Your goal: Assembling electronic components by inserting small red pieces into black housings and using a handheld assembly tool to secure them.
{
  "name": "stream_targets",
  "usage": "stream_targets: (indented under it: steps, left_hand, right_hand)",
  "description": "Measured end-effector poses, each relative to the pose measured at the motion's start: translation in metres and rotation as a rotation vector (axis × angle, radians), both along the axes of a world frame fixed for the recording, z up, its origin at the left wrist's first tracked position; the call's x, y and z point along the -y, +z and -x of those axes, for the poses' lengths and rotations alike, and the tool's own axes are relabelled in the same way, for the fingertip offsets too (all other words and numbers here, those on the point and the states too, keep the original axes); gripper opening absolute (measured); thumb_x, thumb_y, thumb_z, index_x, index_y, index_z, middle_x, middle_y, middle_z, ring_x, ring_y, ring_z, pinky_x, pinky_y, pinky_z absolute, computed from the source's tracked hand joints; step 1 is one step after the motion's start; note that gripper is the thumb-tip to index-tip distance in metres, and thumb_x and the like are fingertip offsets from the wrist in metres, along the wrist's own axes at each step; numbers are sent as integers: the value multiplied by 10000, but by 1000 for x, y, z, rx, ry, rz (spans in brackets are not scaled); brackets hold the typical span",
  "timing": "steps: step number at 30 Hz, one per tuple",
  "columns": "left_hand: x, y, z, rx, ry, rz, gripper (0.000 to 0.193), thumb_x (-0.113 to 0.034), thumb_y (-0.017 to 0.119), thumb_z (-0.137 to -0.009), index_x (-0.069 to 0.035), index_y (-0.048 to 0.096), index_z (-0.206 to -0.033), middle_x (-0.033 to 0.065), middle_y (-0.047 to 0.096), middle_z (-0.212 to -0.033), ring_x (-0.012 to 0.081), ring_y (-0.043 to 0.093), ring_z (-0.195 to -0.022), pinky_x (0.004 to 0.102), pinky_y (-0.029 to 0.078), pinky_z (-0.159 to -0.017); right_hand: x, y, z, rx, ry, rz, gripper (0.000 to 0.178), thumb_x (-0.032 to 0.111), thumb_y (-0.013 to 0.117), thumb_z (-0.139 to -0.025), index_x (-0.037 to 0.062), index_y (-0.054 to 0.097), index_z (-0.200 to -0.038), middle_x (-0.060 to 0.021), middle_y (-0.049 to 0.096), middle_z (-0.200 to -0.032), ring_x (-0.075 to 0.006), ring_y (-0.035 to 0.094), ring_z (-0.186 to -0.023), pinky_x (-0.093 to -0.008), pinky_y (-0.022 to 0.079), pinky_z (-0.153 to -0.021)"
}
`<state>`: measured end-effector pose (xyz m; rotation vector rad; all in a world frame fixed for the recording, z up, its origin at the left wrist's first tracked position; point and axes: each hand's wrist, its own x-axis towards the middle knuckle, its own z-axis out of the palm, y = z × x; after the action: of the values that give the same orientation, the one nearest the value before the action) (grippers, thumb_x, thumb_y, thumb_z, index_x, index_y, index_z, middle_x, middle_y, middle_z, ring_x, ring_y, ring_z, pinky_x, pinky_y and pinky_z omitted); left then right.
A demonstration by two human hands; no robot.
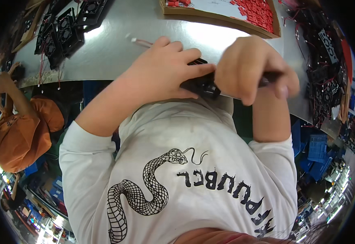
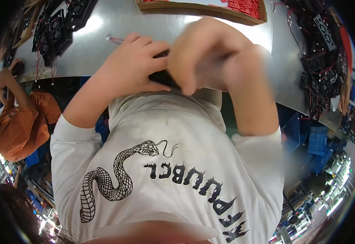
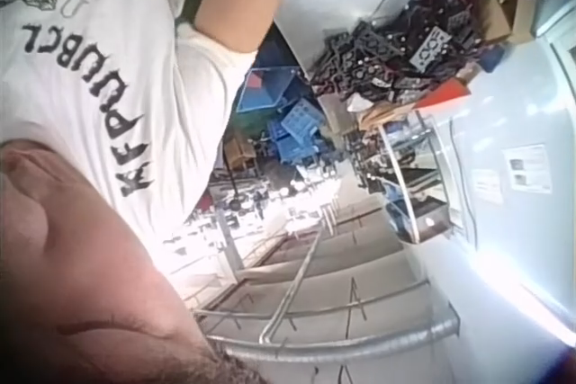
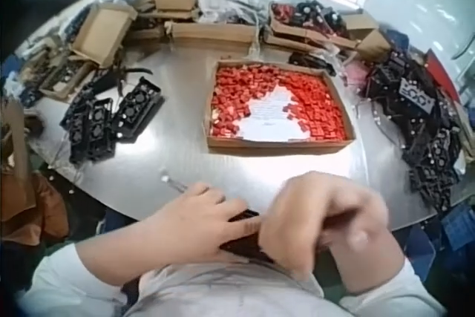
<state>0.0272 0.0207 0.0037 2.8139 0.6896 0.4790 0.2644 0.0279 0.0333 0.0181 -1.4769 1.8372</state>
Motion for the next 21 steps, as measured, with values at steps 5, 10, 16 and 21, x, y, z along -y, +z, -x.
stream_targets:
  steps: [5, 10, 16, 21]
  left_hand:
    - [-9, 5, -2, -86, -161, 77, 647, -485, 834, -753, -290, 650, -1342, -9, 625, -1068, 220, 615, -908, 388, 425, -902]
    - [26, -2, -2, -50, 101, 89, 666, -490, 831, -756, -266, 645, -1355, 18, 621, -1053, 231, 618, -893, 391, 417, -873]
    - [34, -3, -4, -15, 190, 77, 687, -488, 831, -757, -247, 632, -1368, 33, 611, -1022, 234, 617, -881, 397, 399, -799]
    - [37, -2, -5, -21, 204, 68, 675, -495, 829, -756, -247, 638, -1354, 29, 603, -1007, 230, 616, -871, 398, 396, -787]
  right_hand:
    - [-9, 12, 6, 148, 104, 71, 630, 545, 644, -889, -81, 697, -934, -133, 678, -740, -232, 616, -624, -341, 496, -587]
    - [56, 11, -2, -46, -626, 10, 697, 584, 601, -876, 0, 551, -1255, -107, 537, -998, -202, 469, -862, -367, 373, -767]
    - [66, -15, 2, -89, -689, -53, 867, 573, 789, -811, -63, 494, -1322, -161, 563, -1211, -234, 542, -1044, -370, 448, -901]
    - [65, -17, 3, -47, -717, -91, 838, 561, 776, -822, -60, 499, -1312, -155, 559, -1212, -230, 536, -1037, -366, 439, -905]
